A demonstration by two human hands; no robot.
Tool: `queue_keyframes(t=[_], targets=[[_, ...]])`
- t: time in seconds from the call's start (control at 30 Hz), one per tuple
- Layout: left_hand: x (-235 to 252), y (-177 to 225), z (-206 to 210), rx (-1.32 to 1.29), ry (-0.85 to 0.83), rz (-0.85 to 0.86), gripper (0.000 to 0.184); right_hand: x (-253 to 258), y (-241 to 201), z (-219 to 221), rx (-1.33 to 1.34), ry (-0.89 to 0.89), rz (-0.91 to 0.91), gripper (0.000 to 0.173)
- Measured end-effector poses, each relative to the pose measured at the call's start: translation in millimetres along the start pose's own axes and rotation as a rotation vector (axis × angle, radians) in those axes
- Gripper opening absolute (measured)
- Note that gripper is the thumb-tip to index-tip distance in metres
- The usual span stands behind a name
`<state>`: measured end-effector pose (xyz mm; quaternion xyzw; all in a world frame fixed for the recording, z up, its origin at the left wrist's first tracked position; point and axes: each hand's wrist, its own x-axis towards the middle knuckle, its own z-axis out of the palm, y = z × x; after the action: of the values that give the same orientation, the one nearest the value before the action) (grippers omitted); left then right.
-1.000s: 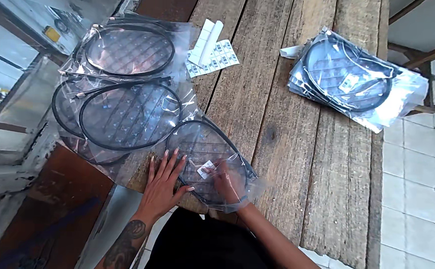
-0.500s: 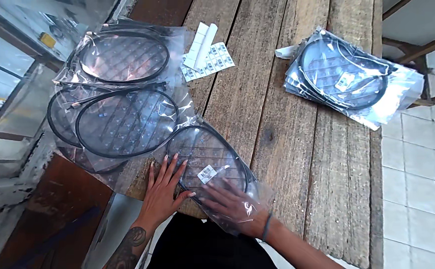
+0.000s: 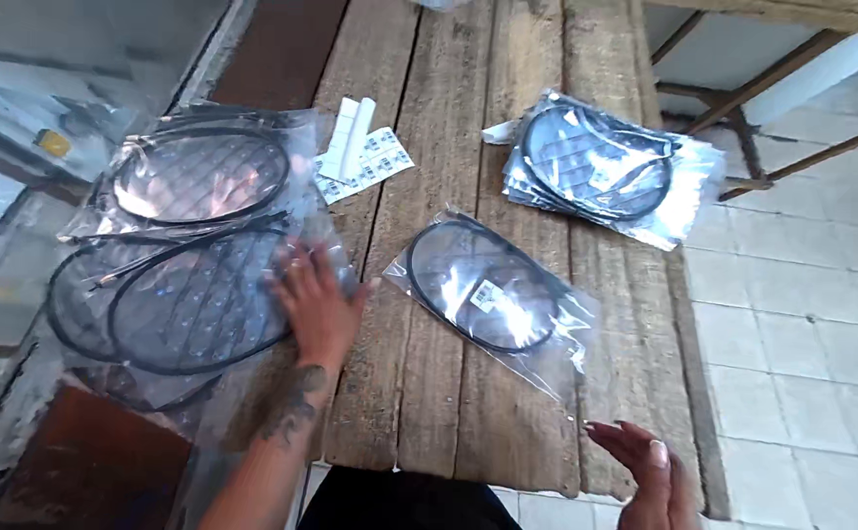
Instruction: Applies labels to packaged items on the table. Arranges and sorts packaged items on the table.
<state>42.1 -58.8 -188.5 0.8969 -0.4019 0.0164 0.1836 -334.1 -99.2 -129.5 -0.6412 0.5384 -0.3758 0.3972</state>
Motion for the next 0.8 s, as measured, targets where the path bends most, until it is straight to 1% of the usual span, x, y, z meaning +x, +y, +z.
queue_keyframes(t=[0.03,0.07,0.1,0.13,0.17,0.2,0.23,0.27,0.33,0.37,0.43,0.47,0.53,0.57,0.6,0.67,0.7,0.73,0.77,0.8], targets=[[10.3,-12.4,5.3,0.013,0.014,-0.063,0.100,-4.8,-4.3,-1.1,-0.012,-0.051,0.026,0.050],[15.4,-20.5,11.6,0.032,0.014,-0.095,0.091,-10.4,-13.9,2.0,-0.004,-0.173,0.044,0.052],[19.0,-23.7,16.3,0.045,0.016,-0.095,0.073,-14.2,-26.6,7.9,0.032,-0.358,0.047,0.058],[22.1,-24.0,19.5,0.046,0.027,-0.072,0.057,-15.0,-40.3,14.4,0.099,-0.582,0.048,0.065],[21.7,-22.2,20.9,0.036,0.034,-0.042,0.050,-14.1,-53.4,20.4,0.180,-0.803,0.048,0.071],[16.7,-17.8,19.9,0.001,0.041,0.007,0.048,-12.0,-63.4,24.4,0.247,-0.991,0.043,0.074],[7.4,-9.8,16.2,-0.065,0.048,0.079,0.046,-8.6,-69.1,26.5,0.304,-1.132,0.026,0.075],[-8.2,0.4,11.9,-0.139,0.039,0.160,0.046,-5.1,-71.3,26.8,0.350,-1.225,-0.001,0.074],[-56.8,19.5,5.1,-0.264,0.022,0.309,0.045,-0.1,-71.1,26.7,0.413,-1.293,-0.073,0.070],[-83.9,24.7,5.6,-0.257,-0.012,0.334,0.050,2.0,-70.6,27.7,0.437,-1.314,-0.100,0.067],[-132.2,23.9,11.1,-0.137,-0.112,0.296,0.066,4.9,-72.2,31.8,0.469,-1.369,-0.137,0.059],[-148.0,18.7,16.8,-0.081,-0.142,0.290,0.070,6.8,-74.7,33.8,0.471,-1.394,-0.154,0.052],[-152.9,7.3,22.2,-0.040,-0.206,0.339,0.063,13.0,-81.9,35.6,0.455,-1.447,-0.186,0.035],[-144.4,1.4,21.9,-0.058,-0.241,0.373,0.058,16.8,-86.2,34.9,0.436,-1.459,-0.215,0.029],[-132.2,-4.1,20.4,-0.092,-0.274,0.396,0.056,20.7,-90.0,33.6,0.418,-1.438,-0.258,0.026],[-114.7,-2.9,13.2,-0.225,-0.307,0.374,0.057,32.9,-96.8,26.9,0.386,-1.281,-0.322,0.024],[-114.0,7.7,9.7,-0.311,-0.299,0.334,0.059,42.4,-99.7,21.2,0.359,-1.147,-0.323,0.021],[-117.0,23.5,6.6,-0.375,-0.316,0.300,0.060,53.8,-100.2,15.6,0.316,-0.972,-0.309,0.017],[-122.1,39.4,5.8,-0.409,-0.353,0.285,0.057,66.4,-97.9,12.1,0.251,-0.772,-0.285,0.015],[-128.3,51.6,8.5,-0.419,-0.365,0.276,0.046,78.9,-90.7,11.6,0.175,-0.602,-0.277,0.014]])
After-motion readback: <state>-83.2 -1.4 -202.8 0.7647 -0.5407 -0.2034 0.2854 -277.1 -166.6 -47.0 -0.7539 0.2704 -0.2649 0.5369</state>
